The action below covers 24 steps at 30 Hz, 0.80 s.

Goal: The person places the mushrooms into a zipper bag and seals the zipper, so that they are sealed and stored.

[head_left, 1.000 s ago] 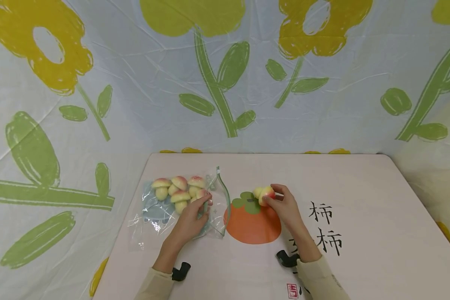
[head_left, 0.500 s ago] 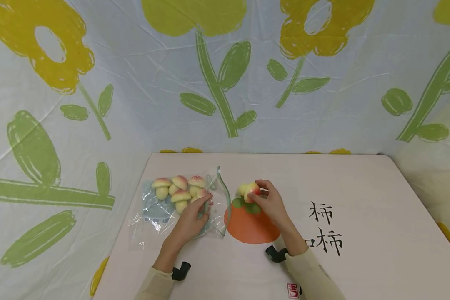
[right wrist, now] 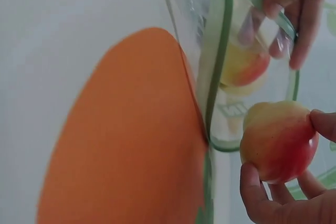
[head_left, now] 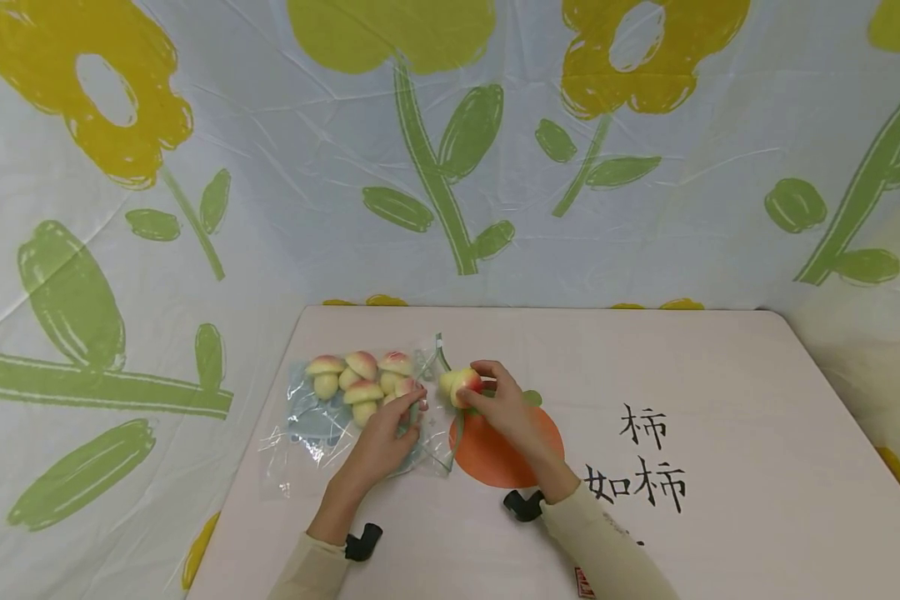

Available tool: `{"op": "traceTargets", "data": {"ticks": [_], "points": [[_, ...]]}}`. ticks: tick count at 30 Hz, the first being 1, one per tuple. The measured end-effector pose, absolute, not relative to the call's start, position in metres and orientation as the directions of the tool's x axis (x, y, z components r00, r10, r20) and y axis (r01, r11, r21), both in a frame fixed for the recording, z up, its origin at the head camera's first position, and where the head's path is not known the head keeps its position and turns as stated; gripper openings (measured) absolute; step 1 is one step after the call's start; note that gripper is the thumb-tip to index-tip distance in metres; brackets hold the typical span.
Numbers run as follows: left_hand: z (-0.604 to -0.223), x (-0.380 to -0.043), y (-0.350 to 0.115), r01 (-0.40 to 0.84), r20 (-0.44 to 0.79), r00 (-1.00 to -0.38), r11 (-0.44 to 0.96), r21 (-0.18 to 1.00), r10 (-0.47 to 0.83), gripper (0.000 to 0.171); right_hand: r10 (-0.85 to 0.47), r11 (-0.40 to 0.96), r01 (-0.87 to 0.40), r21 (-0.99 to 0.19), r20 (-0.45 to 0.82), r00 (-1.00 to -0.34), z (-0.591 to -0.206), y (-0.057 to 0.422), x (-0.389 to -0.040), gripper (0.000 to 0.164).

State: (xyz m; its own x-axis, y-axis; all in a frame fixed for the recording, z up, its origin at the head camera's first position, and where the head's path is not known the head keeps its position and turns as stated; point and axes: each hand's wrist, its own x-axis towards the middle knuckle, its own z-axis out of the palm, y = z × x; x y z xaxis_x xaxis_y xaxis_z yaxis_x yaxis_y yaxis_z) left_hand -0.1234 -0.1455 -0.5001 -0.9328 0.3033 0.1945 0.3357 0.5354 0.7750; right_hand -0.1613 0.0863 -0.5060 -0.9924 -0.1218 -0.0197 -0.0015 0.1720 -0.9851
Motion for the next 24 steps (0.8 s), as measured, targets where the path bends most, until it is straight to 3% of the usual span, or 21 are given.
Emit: {"op": "traceTargets", "data": {"ticks": [12, 24], "points": [[-0.501, -0.123, -0.145, 0.307, 0.162, -0.941, 0.550, 0.777, 0.296, 0.051, -0.135, 0.210, -0.093, -0.973, 0.066, -0.989, -0.510, 0.058, -0.163, 0.051], [-0.501, -0.124, -0.145, 0.295, 0.155, -0.946, 0.565, 0.770, 0.284, 0.050, -0.140, 0.267, -0.093, -0.959, 0.057, -0.988, -0.523, 0.049, -0.167, 0.037]]}}
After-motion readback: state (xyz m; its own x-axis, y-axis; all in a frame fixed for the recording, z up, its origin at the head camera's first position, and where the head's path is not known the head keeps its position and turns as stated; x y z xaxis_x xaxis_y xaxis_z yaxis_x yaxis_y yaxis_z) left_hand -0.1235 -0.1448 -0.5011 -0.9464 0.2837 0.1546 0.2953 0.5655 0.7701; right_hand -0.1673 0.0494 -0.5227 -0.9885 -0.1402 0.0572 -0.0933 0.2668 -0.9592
